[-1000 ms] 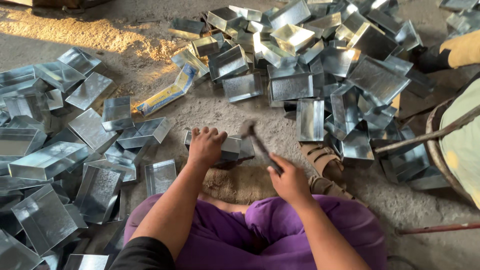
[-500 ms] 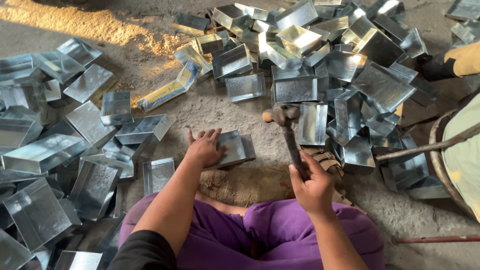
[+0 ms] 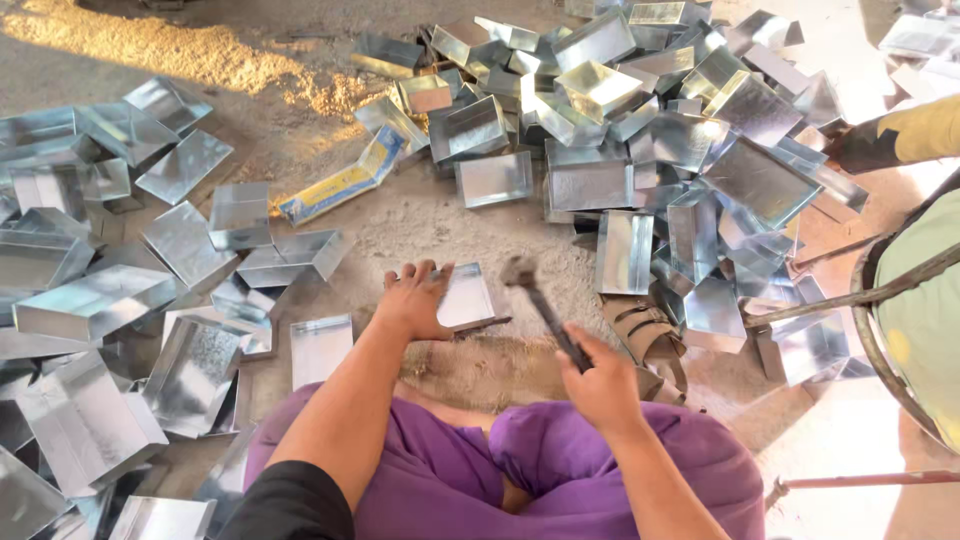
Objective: The person sits on the floor and repeatedly picks up small rectangular metal boxes, places them on a wooden block, and strikes them with a hammer. The person then sets the boxes aside and continues the process with additional boxes from a nearby pile.
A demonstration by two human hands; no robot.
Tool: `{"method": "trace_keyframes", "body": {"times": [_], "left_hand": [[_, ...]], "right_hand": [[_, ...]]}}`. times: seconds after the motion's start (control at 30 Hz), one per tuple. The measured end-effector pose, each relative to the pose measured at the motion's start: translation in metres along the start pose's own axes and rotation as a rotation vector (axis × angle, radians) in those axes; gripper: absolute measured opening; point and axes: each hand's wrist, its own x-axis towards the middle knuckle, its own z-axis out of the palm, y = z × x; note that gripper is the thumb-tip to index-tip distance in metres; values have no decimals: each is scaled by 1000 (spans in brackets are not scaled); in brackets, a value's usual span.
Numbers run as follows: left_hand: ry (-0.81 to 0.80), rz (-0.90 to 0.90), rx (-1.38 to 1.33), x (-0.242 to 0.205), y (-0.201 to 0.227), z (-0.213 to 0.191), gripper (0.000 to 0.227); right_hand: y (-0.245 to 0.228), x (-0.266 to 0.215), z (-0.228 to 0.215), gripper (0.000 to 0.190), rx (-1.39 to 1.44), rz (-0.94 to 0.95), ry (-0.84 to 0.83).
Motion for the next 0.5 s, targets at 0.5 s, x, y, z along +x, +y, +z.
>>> {"method": "trace_keyframes", "body": {"times": [0.5], "left_hand": [[-338,-219,-1041,42,-107,62,135]], "right_hand": [[-59,17,-50,20,474,-430,505]]}}
